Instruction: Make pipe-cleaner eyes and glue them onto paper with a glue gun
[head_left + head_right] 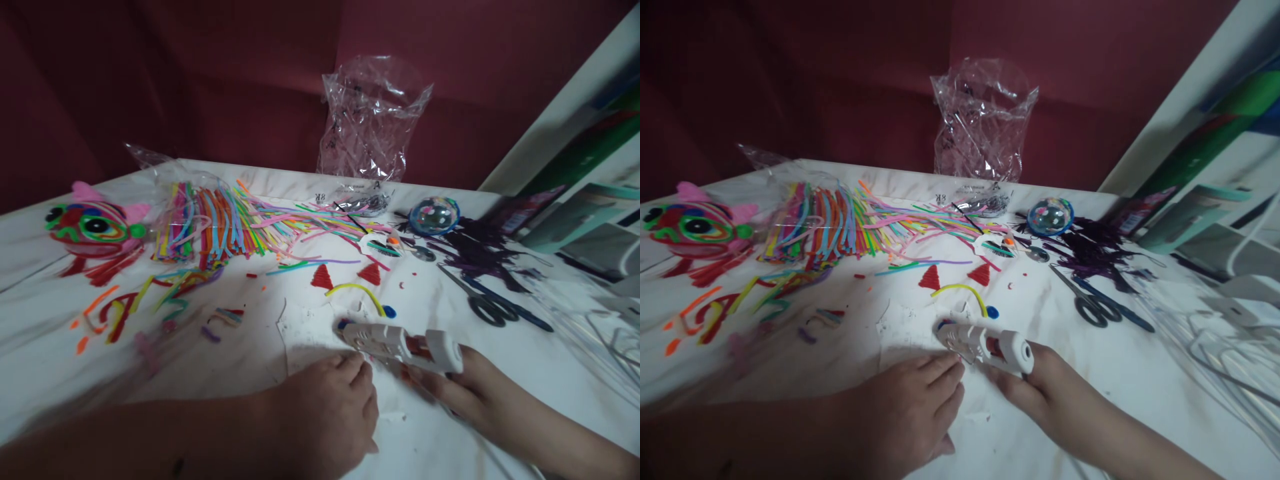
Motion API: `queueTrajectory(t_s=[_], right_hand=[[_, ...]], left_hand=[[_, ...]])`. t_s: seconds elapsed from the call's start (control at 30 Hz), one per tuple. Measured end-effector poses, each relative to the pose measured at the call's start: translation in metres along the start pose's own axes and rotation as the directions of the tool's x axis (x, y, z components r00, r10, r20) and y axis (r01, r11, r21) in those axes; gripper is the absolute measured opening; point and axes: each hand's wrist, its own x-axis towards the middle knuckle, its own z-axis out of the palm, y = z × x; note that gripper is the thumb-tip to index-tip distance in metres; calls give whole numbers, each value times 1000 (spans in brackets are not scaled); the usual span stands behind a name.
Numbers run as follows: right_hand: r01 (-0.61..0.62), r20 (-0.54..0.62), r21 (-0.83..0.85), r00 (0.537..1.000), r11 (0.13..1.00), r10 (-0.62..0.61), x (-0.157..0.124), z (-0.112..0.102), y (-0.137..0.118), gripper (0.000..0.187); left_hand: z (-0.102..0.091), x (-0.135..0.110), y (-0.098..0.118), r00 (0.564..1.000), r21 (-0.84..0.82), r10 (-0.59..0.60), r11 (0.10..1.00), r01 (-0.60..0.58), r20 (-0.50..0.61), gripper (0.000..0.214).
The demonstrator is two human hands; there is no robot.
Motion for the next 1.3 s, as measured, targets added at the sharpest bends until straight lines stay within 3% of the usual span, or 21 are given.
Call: queueTrajectory(t_s=[1.3], right_hand=[[32, 5, -45, 999, 998, -32, -2, -1, 3, 27]], left_hand=[[0, 1, 1, 1000, 12, -14, 1000, 14, -1, 48]])
